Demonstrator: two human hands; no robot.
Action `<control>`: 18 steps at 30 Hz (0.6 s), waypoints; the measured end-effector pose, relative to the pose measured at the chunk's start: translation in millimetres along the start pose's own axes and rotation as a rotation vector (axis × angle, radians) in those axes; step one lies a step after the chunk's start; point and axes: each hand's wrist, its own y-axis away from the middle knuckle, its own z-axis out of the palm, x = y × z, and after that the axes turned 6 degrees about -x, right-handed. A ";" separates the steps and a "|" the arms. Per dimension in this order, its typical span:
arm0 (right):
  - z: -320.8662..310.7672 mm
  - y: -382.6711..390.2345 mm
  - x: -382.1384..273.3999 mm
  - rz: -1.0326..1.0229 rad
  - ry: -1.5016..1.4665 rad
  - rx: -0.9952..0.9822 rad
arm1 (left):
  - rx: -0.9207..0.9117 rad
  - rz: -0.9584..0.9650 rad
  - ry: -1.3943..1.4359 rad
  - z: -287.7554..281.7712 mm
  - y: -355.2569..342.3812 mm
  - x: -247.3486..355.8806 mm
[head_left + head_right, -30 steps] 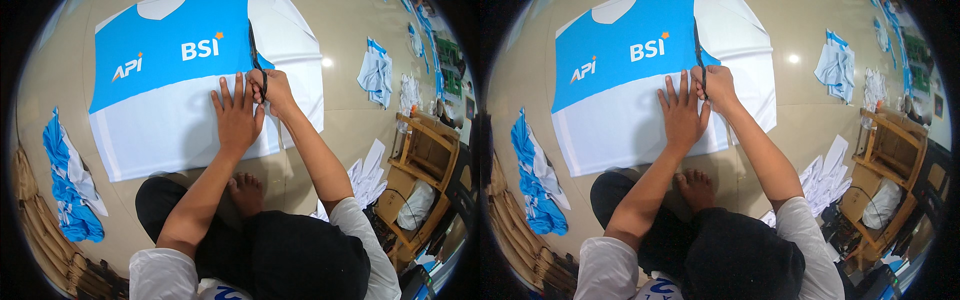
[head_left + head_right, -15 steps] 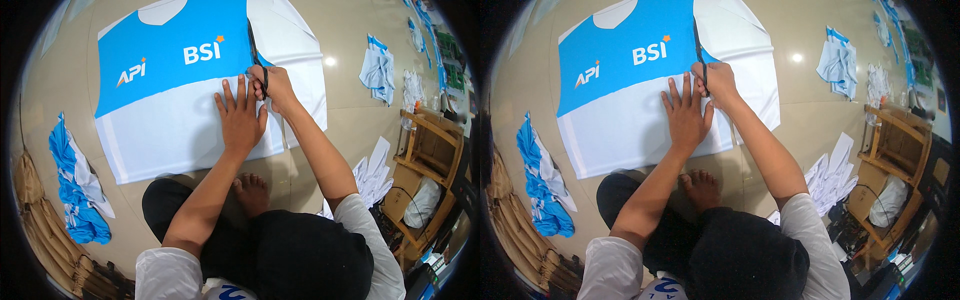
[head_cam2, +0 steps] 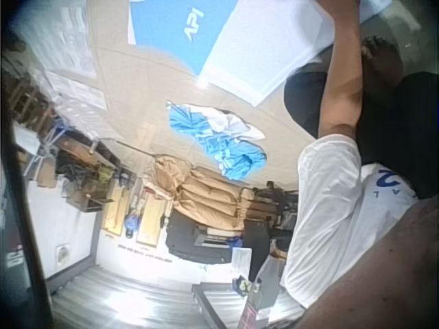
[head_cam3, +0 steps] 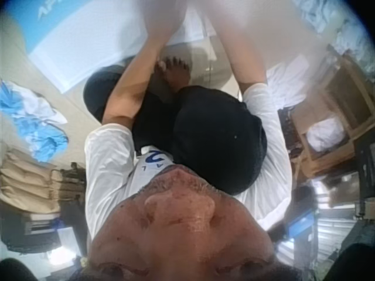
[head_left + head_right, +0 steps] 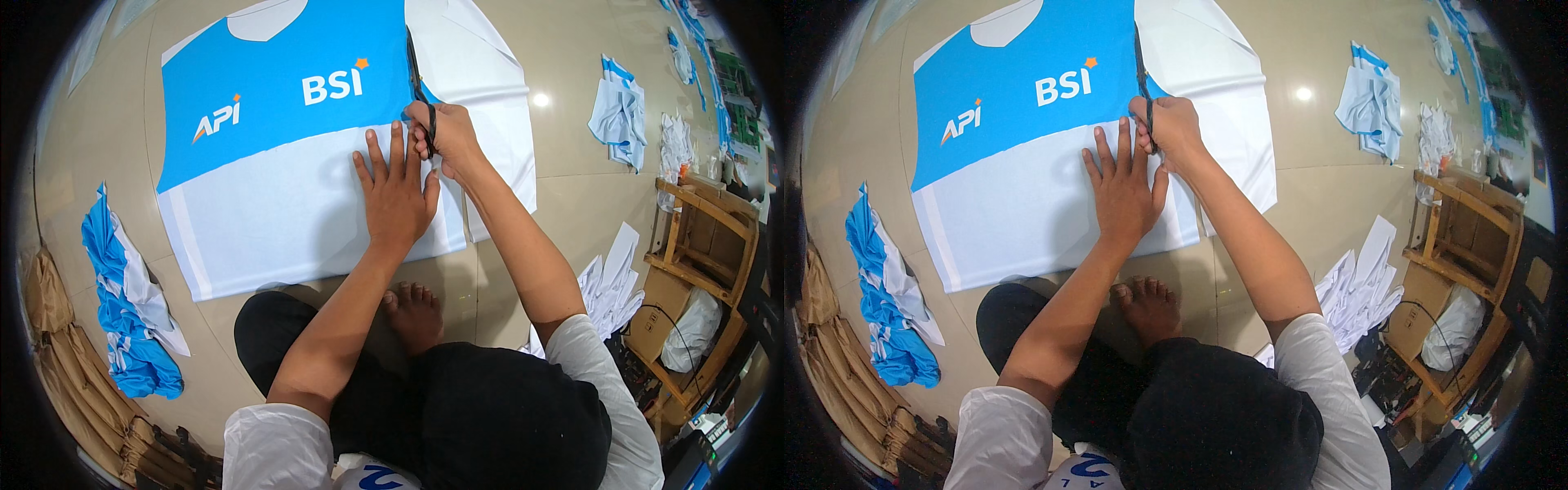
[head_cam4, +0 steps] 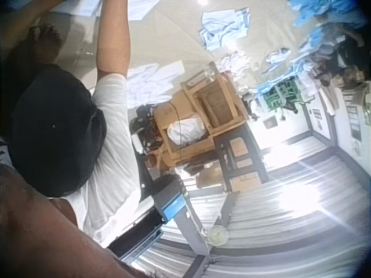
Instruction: The person sits on the floor and uses scissors to cut a large piece of blue and white fabric along a curved pattern. After cutting, the person lifts the fabric to inspect the shape and then folds it.
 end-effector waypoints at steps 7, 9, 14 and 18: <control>-0.7 -3.4 3.4 -0.016 0.002 -0.006 | 0.001 0.006 0.011 2.4 -0.4 -0.8; -1.0 -4.1 4.6 -0.023 0.003 -0.006 | -0.001 0.008 0.006 1.9 -0.5 -0.7; 0.2 -3.9 4.6 -0.023 -0.002 -0.002 | -0.010 0.012 0.007 0.9 0.1 -1.1; 3.1 -2.6 1.5 -0.018 -0.020 0.001 | -0.002 0.012 0.013 3.0 0.6 -1.7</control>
